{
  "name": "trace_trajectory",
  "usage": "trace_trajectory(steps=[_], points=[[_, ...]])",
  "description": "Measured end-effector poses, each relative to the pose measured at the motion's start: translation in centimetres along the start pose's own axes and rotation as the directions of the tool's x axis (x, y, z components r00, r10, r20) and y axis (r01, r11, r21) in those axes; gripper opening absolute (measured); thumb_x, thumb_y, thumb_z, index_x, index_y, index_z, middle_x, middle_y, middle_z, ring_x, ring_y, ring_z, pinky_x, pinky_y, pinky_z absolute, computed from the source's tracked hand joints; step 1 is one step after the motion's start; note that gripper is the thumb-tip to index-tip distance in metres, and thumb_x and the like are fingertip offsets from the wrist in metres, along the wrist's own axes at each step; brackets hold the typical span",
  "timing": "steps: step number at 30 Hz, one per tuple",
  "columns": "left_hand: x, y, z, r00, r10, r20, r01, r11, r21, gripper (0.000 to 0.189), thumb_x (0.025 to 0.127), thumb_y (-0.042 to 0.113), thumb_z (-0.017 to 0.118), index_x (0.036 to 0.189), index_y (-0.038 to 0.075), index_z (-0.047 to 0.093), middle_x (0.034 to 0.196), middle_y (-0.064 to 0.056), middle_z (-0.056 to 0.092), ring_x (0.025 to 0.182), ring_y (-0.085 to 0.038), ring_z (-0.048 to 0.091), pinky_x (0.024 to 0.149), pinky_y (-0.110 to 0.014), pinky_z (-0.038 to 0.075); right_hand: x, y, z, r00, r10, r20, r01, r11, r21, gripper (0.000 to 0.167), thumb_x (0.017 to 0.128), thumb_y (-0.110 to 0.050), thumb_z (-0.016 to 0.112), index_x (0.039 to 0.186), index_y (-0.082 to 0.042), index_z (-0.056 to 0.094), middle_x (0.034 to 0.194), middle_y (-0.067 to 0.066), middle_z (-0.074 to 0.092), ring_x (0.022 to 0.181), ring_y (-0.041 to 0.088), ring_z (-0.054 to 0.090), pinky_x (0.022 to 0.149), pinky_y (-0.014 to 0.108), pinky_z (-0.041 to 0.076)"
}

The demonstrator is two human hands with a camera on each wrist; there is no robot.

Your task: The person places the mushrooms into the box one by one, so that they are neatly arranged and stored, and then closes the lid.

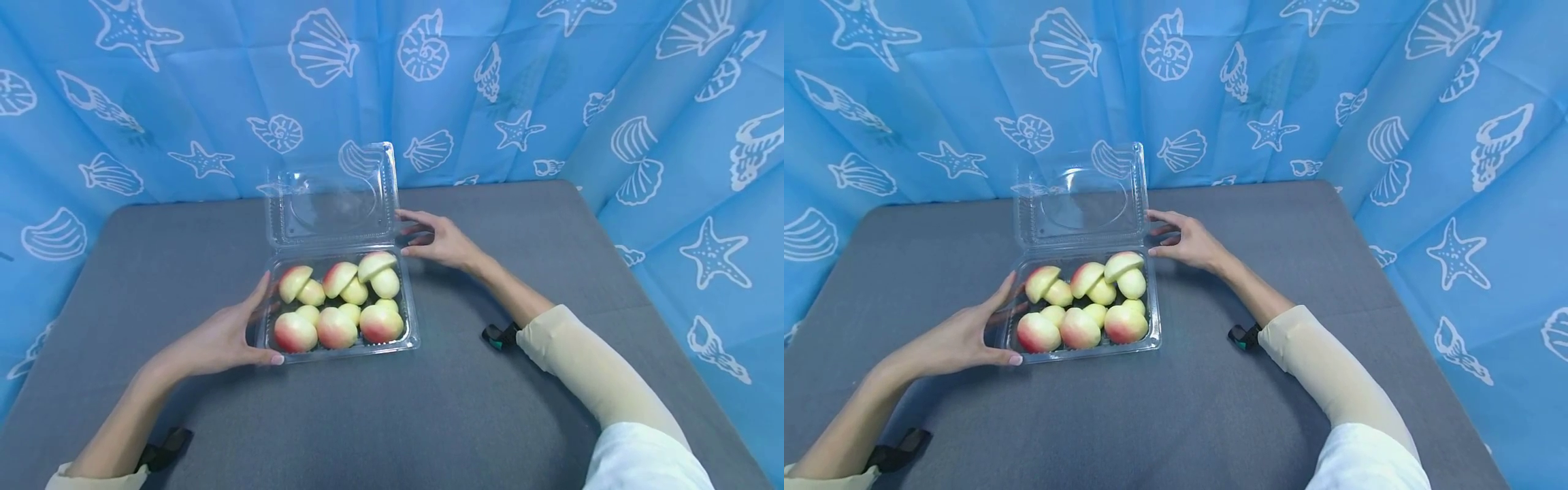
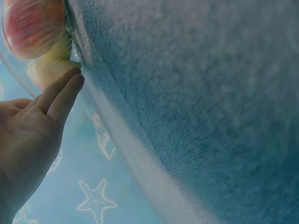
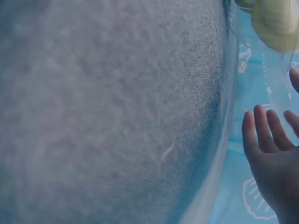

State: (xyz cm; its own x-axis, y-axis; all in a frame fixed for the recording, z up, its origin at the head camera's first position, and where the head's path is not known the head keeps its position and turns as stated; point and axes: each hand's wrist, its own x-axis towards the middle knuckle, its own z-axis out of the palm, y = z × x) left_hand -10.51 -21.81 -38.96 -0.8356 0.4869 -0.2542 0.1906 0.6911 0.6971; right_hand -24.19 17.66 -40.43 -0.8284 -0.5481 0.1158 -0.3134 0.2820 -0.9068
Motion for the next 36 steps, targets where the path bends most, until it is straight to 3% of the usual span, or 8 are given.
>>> trace_trajectory(steps=[4, 7, 13, 18, 28, 31, 36], points=[[0.0, 0.0, 0.1, 0.999, 0.014, -0.042, -0.013, 1.0, 0.017, 0.135, 0.071, 0.057, 0.084, 0.159, 0.013, -0.008, 0.16, -0.019, 0.025, 0.139, -0.038, 0.04, 0.105, -0.06, 0.038, -0.3, 0.1, 0.0, 0.997, -0.071, -0.041, 0.073, 0.996, 0.046, 0.07, 0.085, 0.007, 0.073, 0.148, 0.001, 0.042, 0.149, 0.022, 0.045, 0.122, 0.043, 0.055, 0.101, 0.054, 0.046], [0.0, 0.0, 0.2, 0.998, 0.018, -0.067, -0.016, 0.999, 0.033, 0.134, 0.071, 0.057, 0.084, 0.16, 0.012, -0.006, 0.157, -0.018, 0.032, 0.138, -0.036, 0.041, 0.105, -0.061, 0.036, -0.6, 0.0, -0.1, 0.995, -0.094, -0.041, 0.098, 0.991, 0.095, 0.066, 0.087, 0.012, 0.067, 0.147, 0.005, 0.041, 0.148, 0.026, 0.044, 0.122, 0.048, 0.054, 0.101, 0.052, 0.046], [0.2, 0.1, 0.2, 0.998, 0.009, -0.067, -0.007, 1.0, 0.026, 0.133, 0.071, 0.055, 0.084, 0.16, 0.011, -0.004, 0.162, -0.016, 0.021, 0.136, -0.033, 0.045, 0.105, -0.06, 0.038, -1.5, -0.4, -0.4, 0.995, -0.1, -0.006, 0.1, 0.981, 0.168, 0.059, 0.091, 0.009, 0.063, 0.146, 0.001, 0.044, 0.149, 0.018, 0.046, 0.125, 0.041, 0.055, 0.101, 0.037, 0.048], [0.3, 0.0, 0.3, 0.996, 0.018, -0.083, -0.019, 1.0, -0.005, 0.132, 0.07, 0.051, 0.087, 0.16, 0.012, -0.002, 0.163, -0.015, 0.019, 0.136, -0.033, 0.046, 0.104, -0.058, 0.04, -2.0, -0.5, -0.8, 0.993, -0.115, -0.009, 0.114, 0.971, 0.212, 0.051, 0.092, 0.004, 0.065, 0.142, 0.001, 0.05, 0.144, 0.018, 0.051, 0.126, 0.037, 0.056, 0.102, 0.038, 0.047], [0.4, -0.2, 0.9, 0.988, 0.055, -0.145, -0.065, 0.996, -0.061, 0.129, 0.07, 0.047, 0.088, 0.16, 0.011, 0.002, 0.162, -0.016, 0.024, 0.134, -0.033, 0.048, 0.105, -0.056, 0.04, -3.0, -1.1, -1.3, 0.996, -0.065, -0.063, 0.072, 0.989, 0.126, 0.028, 0.093, -0.001, 0.066, 0.12, 0.006, 0.068, 0.121, 0.019, 0.068, 0.108, 0.024, 0.069, 0.093, 0.033, 0.053], [0.4, -0.2, 1.2, 0.985, 0.055, -0.165, -0.066, 0.996, -0.064, 0.128, 0.071, 0.045, 0.088, 0.161, 0.011, 0.004, 0.162, -0.016, 0.024, 0.133, -0.034, 0.048, 0.105, -0.058, 0.038, -3.3, -1.0, -1.4, 0.996, -0.036, -0.082, 0.043, 0.996, 0.083, 0.024, 0.093, -0.001, 0.067, 0.115, 0.007, 0.069, 0.121, 0.02, 0.067, 0.109, 0.019, 0.068, 0.089, 0.029, 0.054], [0.3, -0.3, 1.7, 0.983, 0.022, -0.183, -0.029, 0.999, -0.04, 0.128, 0.07, 0.047, 0.088, 0.161, 0.014, 0.004, 0.156, -0.02, 0.034, 0.131, -0.034, 0.051, 0.105, -0.062, 0.037, -3.5, -0.7, -1.4, 0.997, -0.045, -0.063, 0.048, 0.998, 0.042, 0.021, 0.093, -0.003, 0.068, 0.112, 0.004, 0.072, 0.124, 0.017, 0.067, 0.118, 0.021, 0.064, 0.096, 0.029, 0.051]])
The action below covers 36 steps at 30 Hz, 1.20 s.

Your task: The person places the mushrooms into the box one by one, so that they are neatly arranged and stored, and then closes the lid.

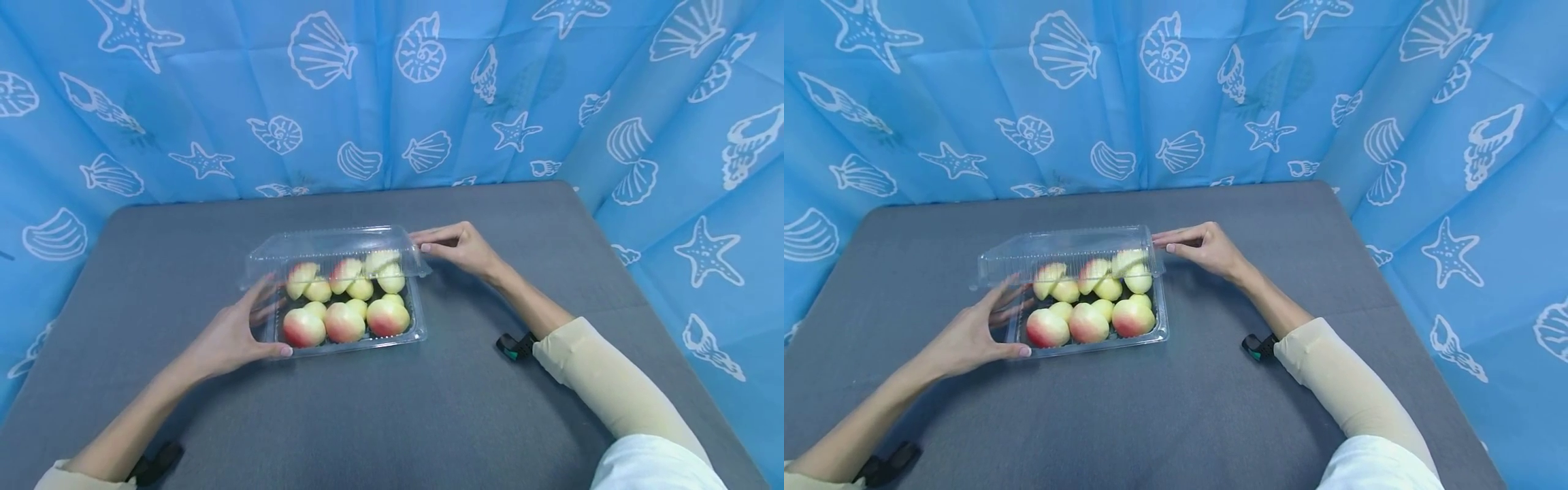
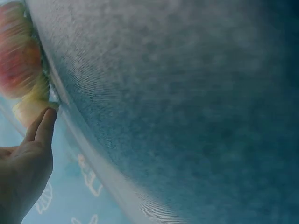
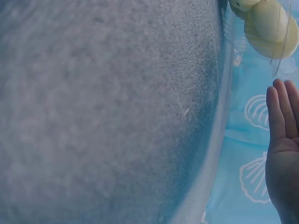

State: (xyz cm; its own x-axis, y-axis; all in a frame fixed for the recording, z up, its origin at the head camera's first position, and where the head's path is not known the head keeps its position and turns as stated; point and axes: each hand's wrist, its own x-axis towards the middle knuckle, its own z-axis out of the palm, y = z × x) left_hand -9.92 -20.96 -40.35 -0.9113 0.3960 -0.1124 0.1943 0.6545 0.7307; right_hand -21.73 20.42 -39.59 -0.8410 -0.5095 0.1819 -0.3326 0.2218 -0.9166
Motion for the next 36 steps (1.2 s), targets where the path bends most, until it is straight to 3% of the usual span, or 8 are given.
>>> trace_trajectory(steps=[4, 7, 11, 17, 20, 25, 32, 36], points=[[-0.1, 0.0, 0.1, 1.0, -0.025, -0.002, 0.025, 0.999, 0.031, 0.129, 0.071, 0.049, 0.087, 0.161, 0.013, 0.001, 0.147, -0.025, 0.046, 0.129, -0.038, 0.052, 0.103, -0.064, 0.037, -0.1, 0.0, 0.1, 1.0, -0.023, 0.02, 0.023, 1.0, -0.002, 0.018, 0.093, -0.005, 0.068, 0.109, 0.0, 0.075, 0.124, 0.014, 0.068, 0.121, 0.025, 0.061, 0.101, 0.032, 0.048], [0.0, -0.2, 0.0, 1.0, -0.015, 0.004, 0.015, 1.0, 0.027, 0.131, 0.072, 0.048, 0.086, 0.16, 0.013, -0.004, 0.15, -0.023, 0.042, 0.129, -0.041, 0.051, 0.103, -0.066, 0.035, -0.4, 0.0, 0.2, 1.0, -0.007, 0.022, 0.007, 1.0, -0.007, 0.019, 0.092, -0.005, 0.069, 0.11, 0.0, 0.075, 0.128, 0.013, 0.066, 0.122, 0.025, 0.061, 0.099, 0.031, 0.049], [0.1, -0.5, 0.0, 1.0, 0.015, 0.021, -0.014, 1.0, -0.011, 0.134, 0.071, 0.044, 0.088, 0.159, 0.023, -0.011, 0.156, -0.022, 0.034, 0.132, -0.043, 0.047, 0.104, -0.07, 0.031, -0.7, -0.1, 0.3, 1.0, 0.018, 0.025, -0.017, 0.999, -0.041, 0.022, 0.092, -0.004, 0.069, 0.113, -0.002, 0.074, 0.133, 0.011, 0.063, 0.125, 0.024, 0.059, 0.098, 0.029, 0.049], [-0.6, -0.5, -0.8, 0.999, 0.034, -0.001, -0.034, 0.998, 0.054, 0.134, 0.069, 0.047, 0.089, 0.16, 0.024, -0.006, 0.152, -0.03, 0.035, 0.132, -0.051, 0.043, 0.1, -0.069, 0.037, -1.1, -2.3, 0.8, 0.998, -0.043, 0.049, 0.05, 0.99, -0.135, 0.019, 0.091, 0.0, 0.069, 0.11, 0.002, 0.074, 0.131, 0.018, 0.063, 0.123, 0.029, 0.059, 0.095, 0.028, 0.05], [-1.1, -0.5, -1.3, 0.997, 0.074, -0.006, -0.074, 0.997, -0.004, 0.129, 0.071, 0.036, 0.09, 0.161, 0.026, -0.003, 0.154, -0.029, 0.033, 0.13, -0.05, 0.046, 0.098, -0.063, 0.042, -1.1, -2.6, 0.9, 0.996, -0.081, 0.049, 0.088, 0.979, -0.186, 0.019, 0.09, 0.001, 0.07, 0.108, 0.003, 0.074, 0.129, 0.02, 0.064, 0.122, 0.031, 0.06, 0.098, 0.028, 0.049], [-1.7, -0.8, -1.7, 0.991, 0.134, 0.014, -0.131, 0.983, -0.128, 0.118, 0.075, 0.018, 0.088, 0.161, 0.025, 0.008, 0.154, -0.027, 0.035, 0.127, -0.046, 0.051, 0.097, -0.053, 0.046, -1.0, -0.4, 0.9, 0.991, -0.124, 0.052, 0.133, 0.962, -0.238, 0.02, 0.089, -0.003, 0.073, 0.109, -0.004, 0.076, 0.129, 0.012, 0.065, 0.122, 0.027, 0.061, 0.103, 0.029, 0.045], [-2.4, -1.0, -1.6, 0.987, 0.111, 0.114, -0.085, 0.974, -0.21, 0.11, 0.082, 0.014, 0.083, 0.161, 0.026, 0.008, 0.157, -0.027, 0.027, 0.13, -0.043, 0.049, 0.098, -0.042, 0.048, -1.6, 0.0, 0.9, 0.984, -0.147, 0.104, 0.171, 0.942, -0.288, 0.026, 0.091, -0.013, 0.074, 0.117, -0.012, 0.074, 0.132, 0.003, 0.064, 0.118, 0.019, 0.063, 0.1, 0.033, 0.048], [-2.5, -0.5, -1.3, 0.992, 0.071, 0.107, -0.047, 0.975, -0.218, 0.097, 0.088, 0.022, 0.078, 0.161, 0.022, 0.013, 0.158, -0.025, 0.028, 0.129, -0.042, 0.051, 0.096, -0.039, 0.05, -2.3, -0.7, 1.2, 0.989, -0.068, 0.131, 0.105, 0.949, -0.298, 0.034, 0.094, -0.015, 0.07, 0.127, -0.011, 0.068, 0.135, 0.005, 0.063, 0.111, 0.022, 0.067, 0.096, 0.04, 0.051]])
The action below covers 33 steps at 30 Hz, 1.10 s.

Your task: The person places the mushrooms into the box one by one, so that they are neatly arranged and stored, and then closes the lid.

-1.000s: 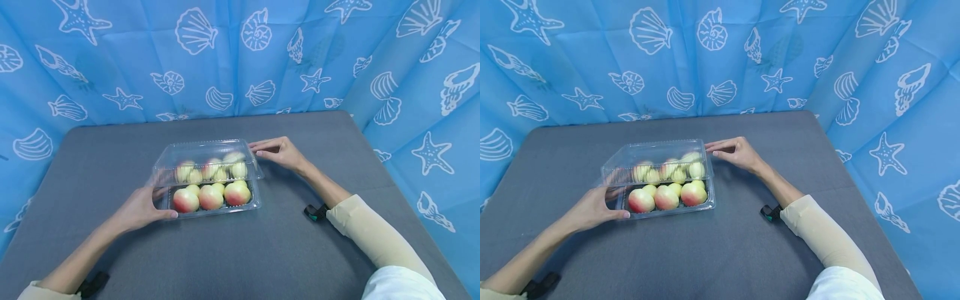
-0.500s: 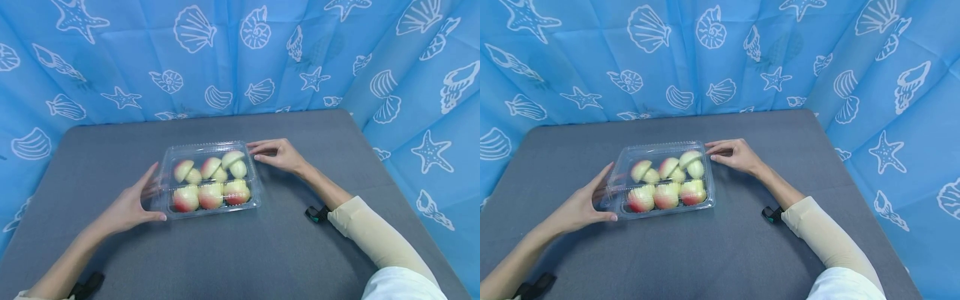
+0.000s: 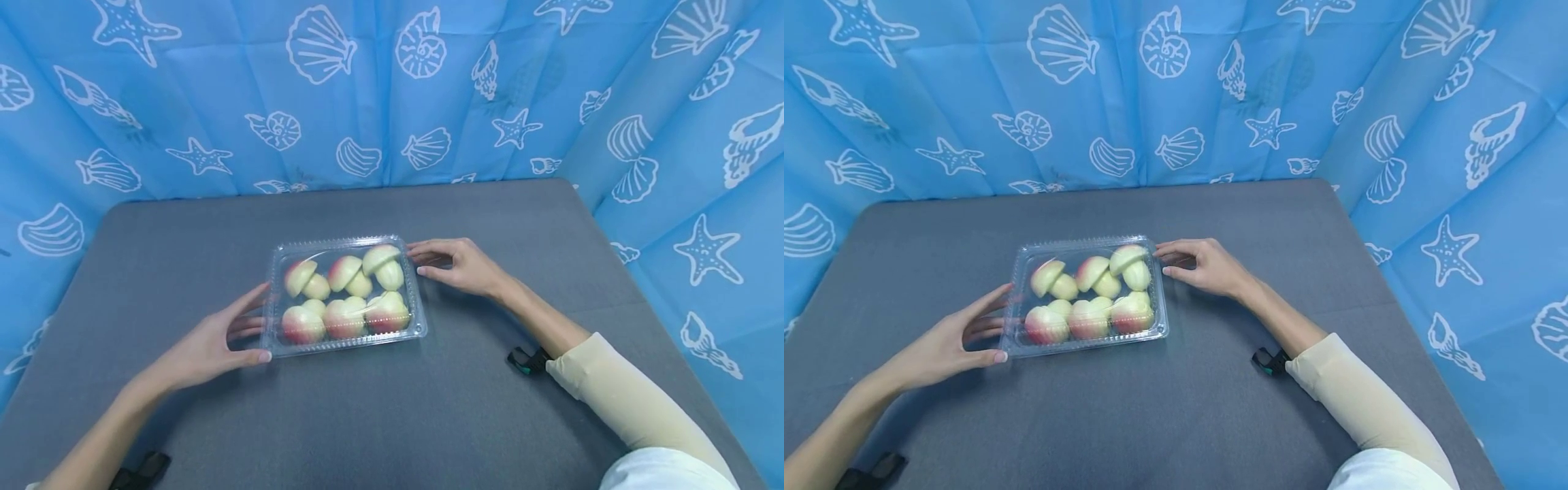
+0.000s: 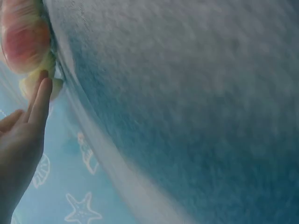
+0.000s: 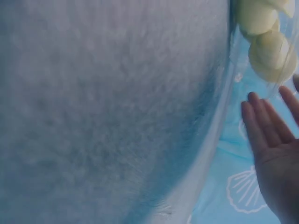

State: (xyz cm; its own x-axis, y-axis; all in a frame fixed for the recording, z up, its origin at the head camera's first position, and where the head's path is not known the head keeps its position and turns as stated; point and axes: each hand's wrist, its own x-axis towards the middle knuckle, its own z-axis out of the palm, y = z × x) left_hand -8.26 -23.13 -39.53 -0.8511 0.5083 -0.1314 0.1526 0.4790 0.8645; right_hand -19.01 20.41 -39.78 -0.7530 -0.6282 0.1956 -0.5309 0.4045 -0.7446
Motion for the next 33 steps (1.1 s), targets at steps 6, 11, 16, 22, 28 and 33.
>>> trace_trajectory(steps=[6, 11, 16, 22, 28, 33], points=[[0.0, 0.7, 0.4, 0.998, -0.015, -0.054, 0.016, 1.0, 0.021, 0.09, 0.09, 0.023, 0.076, 0.16, 0.016, 0.019, 0.155, -0.023, 0.035, 0.111, -0.026, 0.066, 0.083, -0.031, 0.057, -1.4, -1.7, 0.3, 0.975, 0.175, 0.138, -0.181, 0.983, 0.032, 0.058, 0.093, -0.014, 0.07, 0.148, -0.016, 0.049, 0.122, 0.008, 0.068, 0.097, 0.019, 0.07, 0.086, 0.037, 0.056], [0.1, 1.0, 0.5, 0.997, -0.039, -0.06, 0.039, 0.999, 0.007, 0.095, 0.088, 0.019, 0.078, 0.16, 0.014, 0.017, 0.153, -0.026, 0.036, 0.085, -0.015, 0.07, 0.077, -0.027, 0.057, -2.2, -2.6, 0.6, 0.924, 0.243, 0.294, -0.295, 0.944, 0.146, 0.085, 0.091, -0.01, 0.07, 0.16, -0.023, 0.022, 0.114, 0.008, 0.068, 0.096, 0.021, 0.068, 0.083, 0.036, 0.056], [0.3, 1.3, 0.6, 0.996, -0.084, -0.043, 0.082, 0.996, -0.038, 0.099, 0.087, 0.016, 0.078, 0.161, 0.016, 0.013, 0.155, -0.029, 0.031, 0.076, -0.02, 0.07, 0.07, -0.027, 0.055, -2.6, -3.0, 0.8, 0.883, 0.245, 0.4, -0.362, 0.898, 0.249, 0.103, 0.088, -0.006, 0.07, 0.16, -0.033, 0.002, 0.109, 0.011, 0.064, 0.089, 0.024, 0.065, 0.077, 0.034, 0.054], [0.6, 1.5, 0.7, 0.992, -0.118, -0.031, 0.116, 0.99, -0.081, 0.1, 0.085, 0.014, 0.079, 0.161, 0.017, 0.013, 0.156, -0.027, 0.029, 0.078, -0.024, 0.071, 0.065, -0.03, 0.056, -3.2, -3.1, 0.7, 0.855, 0.19, 0.482, -0.416, 0.807, 0.42, 0.109, 0.089, -0.004, 0.068, 0.158, -0.038, -0.009, 0.115, 0.02, 0.058, 0.086, 0.028, 0.065, 0.08, 0.04, 0.056], [0.3, 1.7, 0.7, 0.994, -0.108, -0.027, 0.104, 0.988, -0.117, 0.101, 0.086, 0.013, 0.078, 0.161, 0.018, 0.011, 0.156, -0.028, 0.028, 0.08, -0.024, 0.071, 0.063, -0.032, 0.056, -3.5, -3.2, 1.3, 0.852, 0.194, 0.486, -0.447, 0.751, 0.485, 0.108, 0.091, -0.004, 0.066, 0.158, -0.038, -0.011, 0.111, 0.022, 0.058, 0.086, 0.031, 0.066, 0.082, 0.048, 0.057], [0.5, 1.7, 0.9, 0.991, -0.135, -0.014, 0.132, 0.983, -0.13, 0.102, 0.086, 0.014, 0.079, 0.161, 0.022, 0.011, 0.158, -0.025, 0.027, 0.082, -0.025, 0.071, 0.063, -0.032, 0.055, -3.6, -3.6, 2.5, 0.876, 0.214, 0.432, -0.437, 0.732, 0.523, 0.11, 0.092, 0.005, 0.063, 0.156, -0.041, -0.014, 0.092, 0.023, 0.061, 0.08, 0.039, 0.066, 0.076, 0.054, 0.057]])
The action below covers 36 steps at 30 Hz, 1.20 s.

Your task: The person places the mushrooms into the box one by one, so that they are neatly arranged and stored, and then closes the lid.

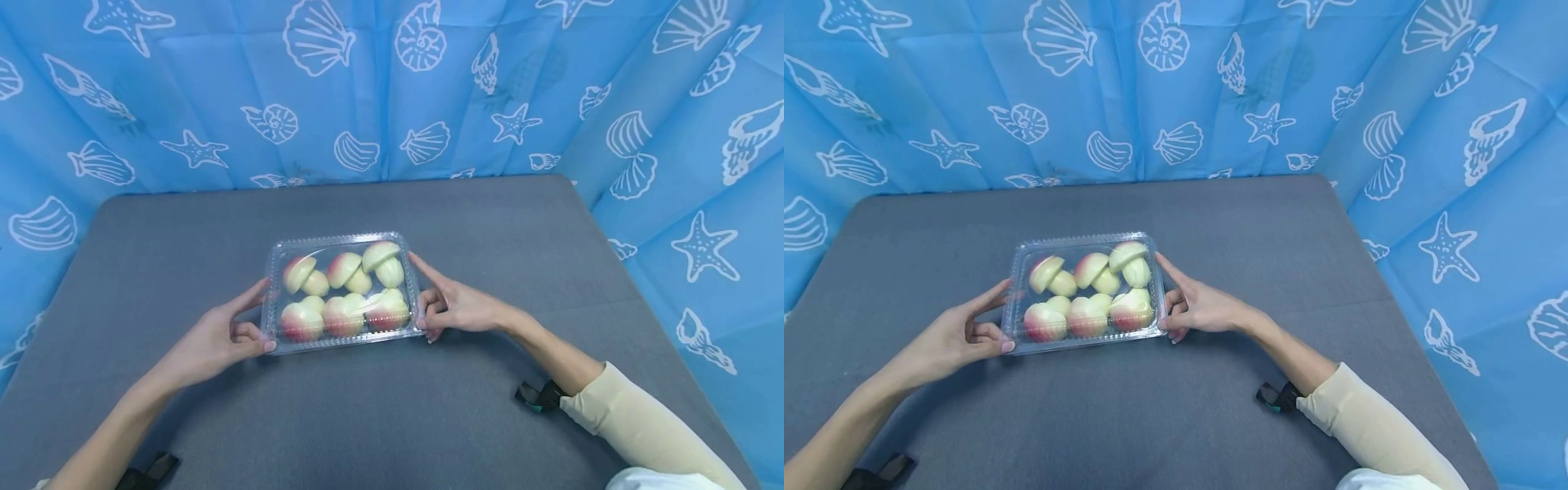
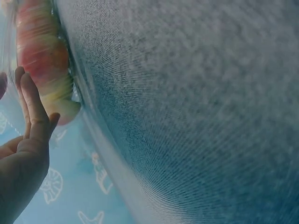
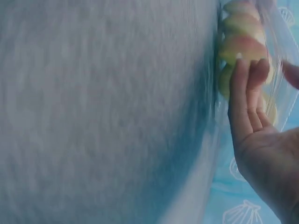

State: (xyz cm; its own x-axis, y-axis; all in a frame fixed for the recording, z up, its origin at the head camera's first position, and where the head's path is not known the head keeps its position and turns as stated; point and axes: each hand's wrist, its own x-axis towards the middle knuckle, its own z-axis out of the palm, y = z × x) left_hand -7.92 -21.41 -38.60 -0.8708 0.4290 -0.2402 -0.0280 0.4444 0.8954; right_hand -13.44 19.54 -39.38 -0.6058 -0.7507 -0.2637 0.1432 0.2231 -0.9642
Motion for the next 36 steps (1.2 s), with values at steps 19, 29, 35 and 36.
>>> trace_trajectory(steps=[19, 29, 35, 36], points=[[0.0, 0.4, -0.3, 0.995, -0.059, 0.084, 0.066, 0.994, -0.085, 0.101, 0.09, 0.006, 0.072, 0.161, 0.022, 0.002, 0.085, -0.019, 0.073, 0.081, -0.033, 0.073, 0.072, -0.026, 0.055, -0.6, 0.0, 2.0, 0.999, 0.04, -0.022, -0.038, 0.994, 0.1, 0.099, 0.098, 0.005, 0.052, 0.155, -0.047, -0.01, 0.089, 0.021, 0.058, 0.073, 0.026, 0.064, 0.067, 0.042, 0.059], [0.3, 0.0, -0.5, 0.992, -0.082, 0.093, 0.09, 0.992, -0.092, 0.103, 0.089, 0.011, 0.074, 0.161, 0.023, 0.002, 0.088, -0.016, 0.074, 0.084, -0.032, 0.073, 0.078, -0.027, 0.055, -0.6, -0.3, 1.9, 0.996, 0.044, -0.073, -0.047, 0.998, -0.039, 0.102, 0.095, 0.003, 0.058, 0.157, -0.041, -0.01, 0.087, 0.024, 0.061, 0.073, 0.035, 0.066, 0.069, 0.047, 0.059], [0.2, -0.3, -0.6, 0.997, -0.048, 0.065, 0.049, 0.999, -0.016, 0.104, 0.086, 0.019, 0.079, 0.161, 0.021, 0.008, 0.098, -0.018, 0.072, 0.084, -0.03, 0.072, 0.073, -0.027, 0.055, -0.7, -0.5, 1.3, 0.992, 0.023, -0.128, -0.053, 0.969, -0.24, 0.104, 0.091, -0.006, 0.069, 0.16, -0.033, -0.004, 0.086, 0.013, 0.065, 0.076, 0.034, 0.066, 0.069, 0.043, 0.057], [0.2, -0.4, -0.6, 0.998, -0.023, 0.05, 0.023, 1.0, 0.01, 0.103, 0.085, 0.02, 0.08, 0.161, 0.02, 0.011, 0.11, -0.02, 0.07, 0.087, -0.029, 0.072, 0.073, -0.028, 0.056, -0.8, -0.5, 1.2, 0.991, 0.012, -0.13, -0.048, 0.959, -0.278, 0.103, 0.091, -0.008, 0.07, 0.16, -0.031, -0.002, 0.086, 0.011, 0.066, 0.077, 0.033, 0.066, 0.069, 0.041, 0.057]])
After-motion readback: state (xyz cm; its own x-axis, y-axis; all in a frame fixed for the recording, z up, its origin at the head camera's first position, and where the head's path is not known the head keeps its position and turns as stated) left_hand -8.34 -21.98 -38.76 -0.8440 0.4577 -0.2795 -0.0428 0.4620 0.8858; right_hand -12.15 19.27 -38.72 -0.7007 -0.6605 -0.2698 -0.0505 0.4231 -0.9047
